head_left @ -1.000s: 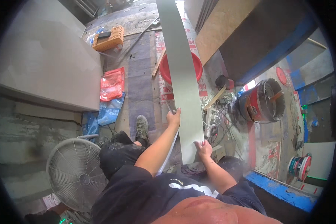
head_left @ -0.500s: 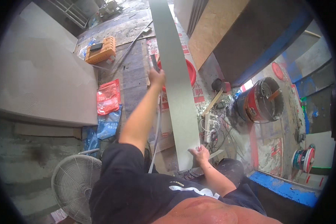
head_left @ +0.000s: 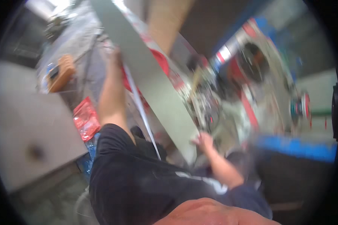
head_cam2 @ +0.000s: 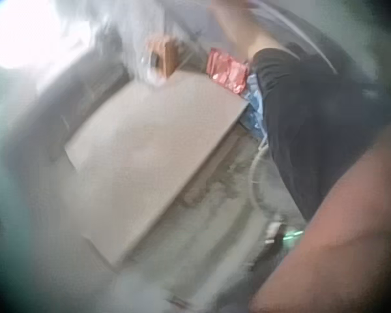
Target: The person measures and marks a tile using a measuring tape, metal ruler, curved pipe, and pencil. They then cut the tile using a power saw, smooth the cut edge with a sanding block, and fit the tile into place on the ceiling corner by hand.
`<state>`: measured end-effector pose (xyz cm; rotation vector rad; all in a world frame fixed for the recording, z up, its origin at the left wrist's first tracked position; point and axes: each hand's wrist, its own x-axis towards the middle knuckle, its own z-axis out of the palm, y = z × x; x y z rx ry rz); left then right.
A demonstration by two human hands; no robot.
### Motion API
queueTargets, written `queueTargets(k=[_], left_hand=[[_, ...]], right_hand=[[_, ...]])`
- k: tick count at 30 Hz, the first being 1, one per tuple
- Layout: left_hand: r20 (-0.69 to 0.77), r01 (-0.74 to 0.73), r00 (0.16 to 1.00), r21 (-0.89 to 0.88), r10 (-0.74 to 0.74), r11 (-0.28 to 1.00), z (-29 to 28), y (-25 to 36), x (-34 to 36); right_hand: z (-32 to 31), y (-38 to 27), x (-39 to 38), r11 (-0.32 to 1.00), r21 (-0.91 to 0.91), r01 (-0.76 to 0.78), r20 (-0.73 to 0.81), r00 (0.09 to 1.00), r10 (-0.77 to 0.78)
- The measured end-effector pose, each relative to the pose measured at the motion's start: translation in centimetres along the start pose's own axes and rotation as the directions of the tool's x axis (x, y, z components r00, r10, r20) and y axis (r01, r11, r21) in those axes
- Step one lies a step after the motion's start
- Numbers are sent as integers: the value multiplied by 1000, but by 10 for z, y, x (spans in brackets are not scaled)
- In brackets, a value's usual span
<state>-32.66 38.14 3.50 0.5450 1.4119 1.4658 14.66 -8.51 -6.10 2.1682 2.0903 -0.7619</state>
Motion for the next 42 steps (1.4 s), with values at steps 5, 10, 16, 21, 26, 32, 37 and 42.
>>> queueTargets(k=[5,10,16,21,26,32,37,42], left_hand=[[183,12,983,-95,6,995,6,-6,9],[320,-94,936,-182,149,979,40,61,-36],[282,-269,902,-224,326,937,101,185,-233],[276,-172,920,-358,280,918,131,220,-300],[159,-253,927,-402,339,880,171,241,-400],[211,-345,864,-414,457,842,160,283,-434],[230,-506,775,-333,589,796,173,288,-465],[241,-630,722,-159,649,760,167,289,-472]], right_hand=[[-31,1,-8,998,62,-29,-101,994,36],[-76,31,-25,997,77,-26,-339,939,50],[-214,96,-17,975,117,-191,-335,916,220],[-285,103,2,983,148,107,-625,781,8],[-332,47,-11,997,34,70,-344,937,-54],[-237,-6,-36,809,447,382,-307,915,-262],[-253,-54,-49,857,395,332,-121,943,-310],[-363,-54,-61,634,467,617,-698,697,-164]])
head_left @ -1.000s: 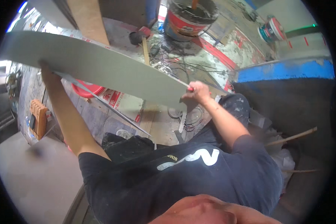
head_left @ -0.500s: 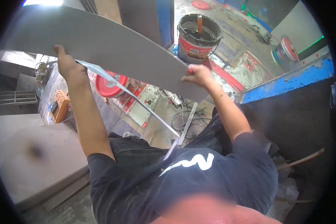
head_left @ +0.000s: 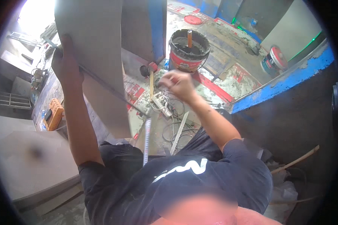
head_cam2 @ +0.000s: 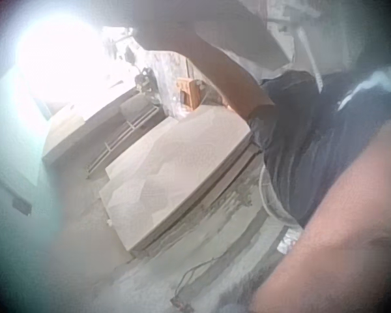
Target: The person measures and marks a tile using a measuring tape, metal ruler, curved pipe, and pencil. They then cut the tile using a power saw, smooth the cut edge with a sanding block, and fit the tile into place on the ceiling corner by hand.
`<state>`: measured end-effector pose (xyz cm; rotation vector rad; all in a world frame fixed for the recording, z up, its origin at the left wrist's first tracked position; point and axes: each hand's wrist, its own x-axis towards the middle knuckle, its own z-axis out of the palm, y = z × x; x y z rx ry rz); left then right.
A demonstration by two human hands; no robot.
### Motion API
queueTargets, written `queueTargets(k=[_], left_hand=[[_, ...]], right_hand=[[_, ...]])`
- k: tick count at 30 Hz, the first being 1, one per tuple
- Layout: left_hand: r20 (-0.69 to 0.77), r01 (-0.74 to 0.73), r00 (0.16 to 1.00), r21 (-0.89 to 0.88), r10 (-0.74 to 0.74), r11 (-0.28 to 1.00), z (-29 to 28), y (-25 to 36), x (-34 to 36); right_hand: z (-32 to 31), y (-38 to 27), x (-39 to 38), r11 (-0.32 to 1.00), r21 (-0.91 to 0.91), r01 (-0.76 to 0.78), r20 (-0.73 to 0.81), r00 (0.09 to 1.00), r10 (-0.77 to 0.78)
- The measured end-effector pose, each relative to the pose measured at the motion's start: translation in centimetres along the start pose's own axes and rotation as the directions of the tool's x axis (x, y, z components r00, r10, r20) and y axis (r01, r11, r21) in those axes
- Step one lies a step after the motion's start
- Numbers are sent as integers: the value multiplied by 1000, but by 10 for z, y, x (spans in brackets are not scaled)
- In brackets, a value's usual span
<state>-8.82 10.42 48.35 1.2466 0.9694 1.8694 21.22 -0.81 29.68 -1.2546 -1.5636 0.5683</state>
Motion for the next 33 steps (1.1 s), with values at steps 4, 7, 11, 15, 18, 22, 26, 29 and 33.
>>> queueTargets(k=[4,7,11,15,18,22,26,29,33], left_hand=[[29,39,999,201,-45,979,-21,-22,-1],[215,-120,975,335,48,934,-39,-63,-4],[468,-312,879,407,97,859,-51,-102,-23],[626,-330,779,361,35,872,-44,-130,-43],[700,-235,702,402,-132,885,-48,-147,-56],[765,-70,563,421,-312,905,-35,-174,-80],[769,-20,454,515,-451,857,-13,-180,-95],[805,-88,430,488,-409,869,-19,-203,-106],[788,8,337,546,-516,838,-36,-222,-117]], right_hand=[[-106,-57,39,958,230,171,-488,872,-39],[-168,-98,29,925,349,153,-606,790,97],[-211,-80,11,883,402,242,-627,776,73],[-249,-56,-29,791,580,196,-679,652,336],[-265,-53,-63,784,597,167,-730,517,446],[-272,-57,-96,553,672,492,-740,427,520],[-288,-58,-140,820,476,318,-830,471,299],[-281,-67,-135,983,172,66,-899,418,130],[-269,-63,-138,922,378,84,-863,392,319]])
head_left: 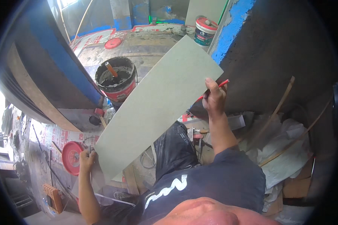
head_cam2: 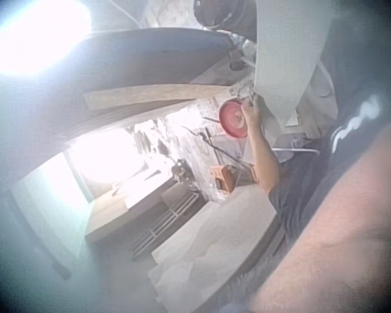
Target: The person measures and marks a tile using a measuring tape, metal ruler, curved pipe, and pencil. They then cut the tile using a power saw, smooth the cut edge with a sanding block, and fit the tile into place on the ceiling corner by hand.
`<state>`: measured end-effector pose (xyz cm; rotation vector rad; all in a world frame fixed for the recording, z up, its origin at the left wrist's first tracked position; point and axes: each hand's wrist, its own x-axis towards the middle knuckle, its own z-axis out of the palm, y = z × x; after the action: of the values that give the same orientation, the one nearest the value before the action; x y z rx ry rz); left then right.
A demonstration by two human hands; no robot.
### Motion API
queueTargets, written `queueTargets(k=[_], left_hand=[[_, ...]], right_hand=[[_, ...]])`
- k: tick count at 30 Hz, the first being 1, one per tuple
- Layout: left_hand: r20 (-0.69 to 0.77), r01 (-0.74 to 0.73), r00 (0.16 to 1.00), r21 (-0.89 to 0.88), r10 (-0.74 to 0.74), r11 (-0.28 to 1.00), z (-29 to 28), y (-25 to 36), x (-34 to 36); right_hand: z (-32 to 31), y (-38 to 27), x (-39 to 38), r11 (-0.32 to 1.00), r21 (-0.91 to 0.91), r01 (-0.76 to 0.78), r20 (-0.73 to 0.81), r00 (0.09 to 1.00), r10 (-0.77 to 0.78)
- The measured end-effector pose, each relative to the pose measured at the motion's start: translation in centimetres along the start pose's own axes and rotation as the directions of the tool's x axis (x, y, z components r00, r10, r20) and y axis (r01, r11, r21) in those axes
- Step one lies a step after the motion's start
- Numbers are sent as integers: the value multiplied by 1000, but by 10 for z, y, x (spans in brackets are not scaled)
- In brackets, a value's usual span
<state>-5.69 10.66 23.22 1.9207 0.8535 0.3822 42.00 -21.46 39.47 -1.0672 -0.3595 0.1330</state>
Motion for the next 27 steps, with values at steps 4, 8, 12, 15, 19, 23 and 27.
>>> queueTargets(k=[4,8,12,15,19,23,27], left_hand=[[21,11,1000,-27,-11,1000,9,-15,-4],[40,20,999,-40,-18,999,11,-22,-10],[31,35,999,-33,-34,999,9,-32,-14],[30,29,999,-49,-27,998,10,-32,-18],[-122,24,992,76,-15,997,2,-18,-38],[-433,-83,871,335,231,939,-21,34,-37],[-597,-89,693,486,404,870,-61,137,-30]], right_hand=[[-13,14,-5,1000,-1,-5,85,996,5],[-16,17,-12,998,-12,-58,126,990,59],[-16,10,-19,998,-57,-15,158,987,24],[-19,11,-21,999,-31,8,164,986,-3],[-16,23,-9,981,-163,109,174,982,-80],[29,31,34,937,326,-127,503,863,-58],[119,88,-30,977,-2,-214,788,601,133]])
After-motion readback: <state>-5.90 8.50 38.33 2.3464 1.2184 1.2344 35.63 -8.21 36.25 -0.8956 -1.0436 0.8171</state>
